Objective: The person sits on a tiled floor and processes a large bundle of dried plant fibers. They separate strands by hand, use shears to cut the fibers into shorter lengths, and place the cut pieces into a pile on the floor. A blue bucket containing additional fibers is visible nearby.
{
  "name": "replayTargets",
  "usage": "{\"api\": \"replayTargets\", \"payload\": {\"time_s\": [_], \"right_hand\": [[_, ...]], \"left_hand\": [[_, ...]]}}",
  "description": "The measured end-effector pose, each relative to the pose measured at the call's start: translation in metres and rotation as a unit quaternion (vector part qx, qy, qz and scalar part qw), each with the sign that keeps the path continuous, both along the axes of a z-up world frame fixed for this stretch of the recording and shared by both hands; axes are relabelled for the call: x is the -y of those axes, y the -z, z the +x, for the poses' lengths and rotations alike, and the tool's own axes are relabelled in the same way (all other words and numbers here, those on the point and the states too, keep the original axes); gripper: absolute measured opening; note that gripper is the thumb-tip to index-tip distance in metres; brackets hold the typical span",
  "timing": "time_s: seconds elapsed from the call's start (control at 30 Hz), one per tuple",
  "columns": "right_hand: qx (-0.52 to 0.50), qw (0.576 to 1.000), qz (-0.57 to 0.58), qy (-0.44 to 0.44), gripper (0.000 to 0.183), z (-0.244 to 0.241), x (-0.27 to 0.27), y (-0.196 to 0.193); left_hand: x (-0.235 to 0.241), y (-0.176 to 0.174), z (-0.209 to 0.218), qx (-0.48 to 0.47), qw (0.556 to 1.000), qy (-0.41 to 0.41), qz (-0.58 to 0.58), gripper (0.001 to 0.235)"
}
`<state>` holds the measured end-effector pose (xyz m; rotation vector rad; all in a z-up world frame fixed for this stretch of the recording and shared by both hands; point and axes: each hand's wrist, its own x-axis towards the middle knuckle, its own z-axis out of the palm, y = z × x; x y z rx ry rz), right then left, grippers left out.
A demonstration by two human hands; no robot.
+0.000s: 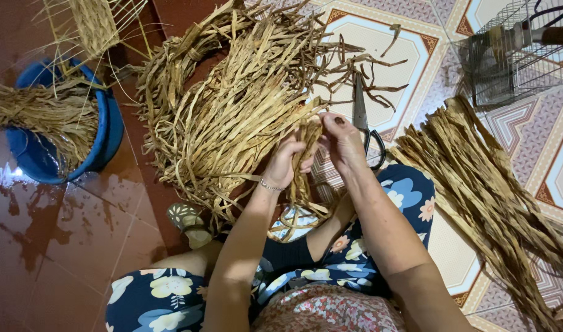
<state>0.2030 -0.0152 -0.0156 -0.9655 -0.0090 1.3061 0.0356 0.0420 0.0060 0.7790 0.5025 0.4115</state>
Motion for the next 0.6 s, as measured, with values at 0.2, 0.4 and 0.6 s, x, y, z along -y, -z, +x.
{"api": "replayTargets", "payload": {"time_s": [0.2,0.4,0.6], "right_hand": [[0.32,0.941,0.072,0.079,0.022,0.008,0.0,0.006],[0.295,0.952,0.048,0.062,0.028,0.03,0.003,0.0],[0.352,0.917,-0.179,0.053,0.041,0.055,0.007,0.001]], "left_hand": [[0.004,-0.006,0.009,-0.257,0.96,-0.06,0.091,0.017],[0.001,-0.008,0.011,-0.319,0.938,-0.041,0.133,0.014],[-0.023,-0.01,0.006,-0.358,0.916,-0.104,0.149,0.022]]}}
